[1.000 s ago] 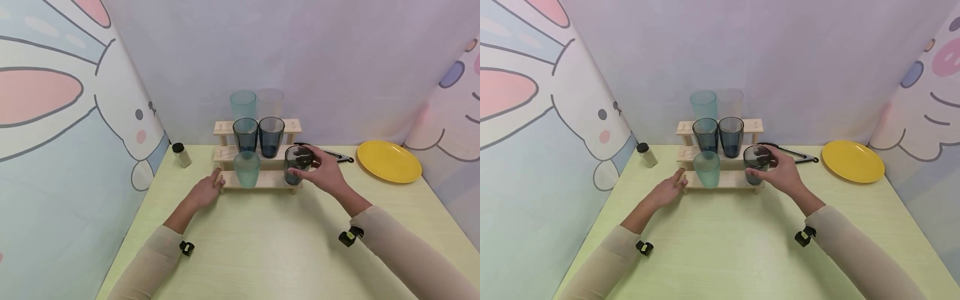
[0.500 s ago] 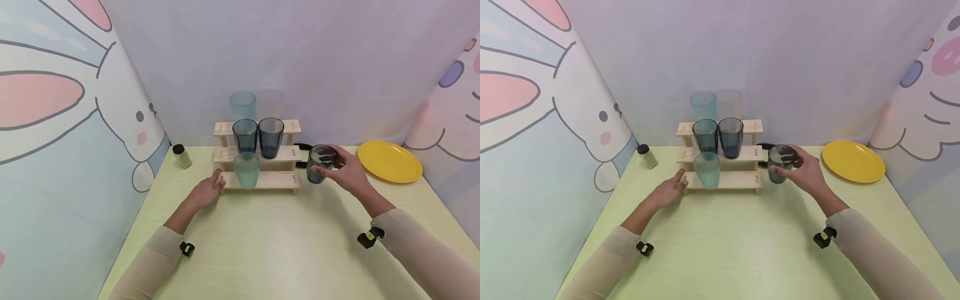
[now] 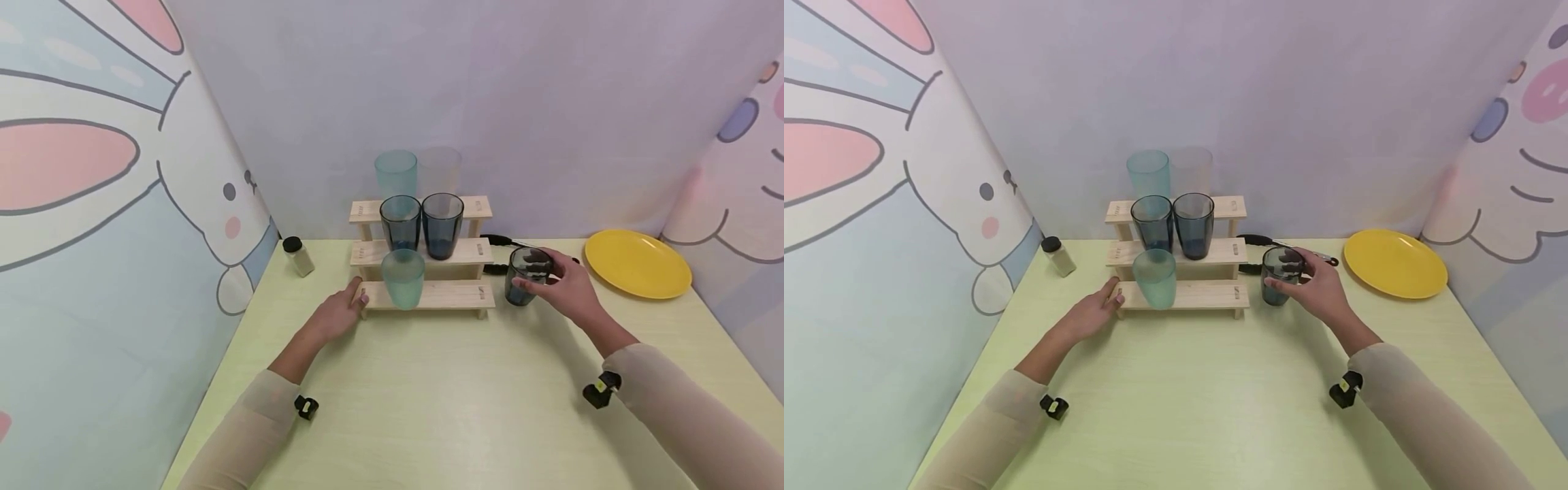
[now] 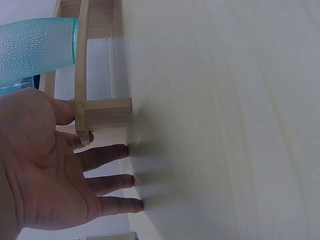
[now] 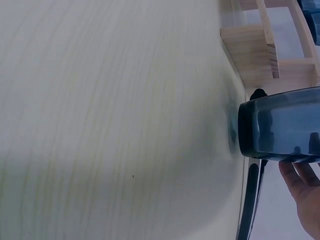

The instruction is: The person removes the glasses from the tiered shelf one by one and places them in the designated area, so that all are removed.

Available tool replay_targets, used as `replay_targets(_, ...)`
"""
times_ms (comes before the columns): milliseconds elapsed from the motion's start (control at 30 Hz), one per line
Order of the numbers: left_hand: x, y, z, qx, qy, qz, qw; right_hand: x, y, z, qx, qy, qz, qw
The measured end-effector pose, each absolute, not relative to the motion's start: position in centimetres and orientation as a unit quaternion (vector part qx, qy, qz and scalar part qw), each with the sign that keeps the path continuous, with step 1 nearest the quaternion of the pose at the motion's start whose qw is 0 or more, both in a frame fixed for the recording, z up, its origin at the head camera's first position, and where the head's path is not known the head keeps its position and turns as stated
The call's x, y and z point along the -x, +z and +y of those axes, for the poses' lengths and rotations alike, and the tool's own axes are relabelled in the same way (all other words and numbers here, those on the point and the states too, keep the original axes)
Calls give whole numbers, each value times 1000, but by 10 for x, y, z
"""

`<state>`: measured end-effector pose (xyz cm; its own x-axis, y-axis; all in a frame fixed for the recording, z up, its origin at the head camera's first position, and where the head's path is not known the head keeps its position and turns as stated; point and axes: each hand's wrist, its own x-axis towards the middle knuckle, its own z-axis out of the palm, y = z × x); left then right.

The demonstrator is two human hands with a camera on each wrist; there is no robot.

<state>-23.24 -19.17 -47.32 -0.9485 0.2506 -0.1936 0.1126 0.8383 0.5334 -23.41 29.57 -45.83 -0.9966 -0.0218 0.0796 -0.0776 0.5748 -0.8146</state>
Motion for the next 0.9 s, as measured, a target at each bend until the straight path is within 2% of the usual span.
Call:
replay_targets(367, 235, -475, -194, -100, 277, 946, 138, 238, -464, 298, -26, 453, -891, 22)
replay_targets(600, 256, -509, -208, -122, 277, 946, 120, 238, -463, 300, -25, 455, -890, 5)
replay_targets(667, 252, -501, -205, -117, 283, 943, 131, 239, -462, 300, -28, 456, -889, 2)
replay_targets(900, 255, -509, -208, -115, 281, 945, 124, 242, -462, 300, -48, 460, -887, 0)
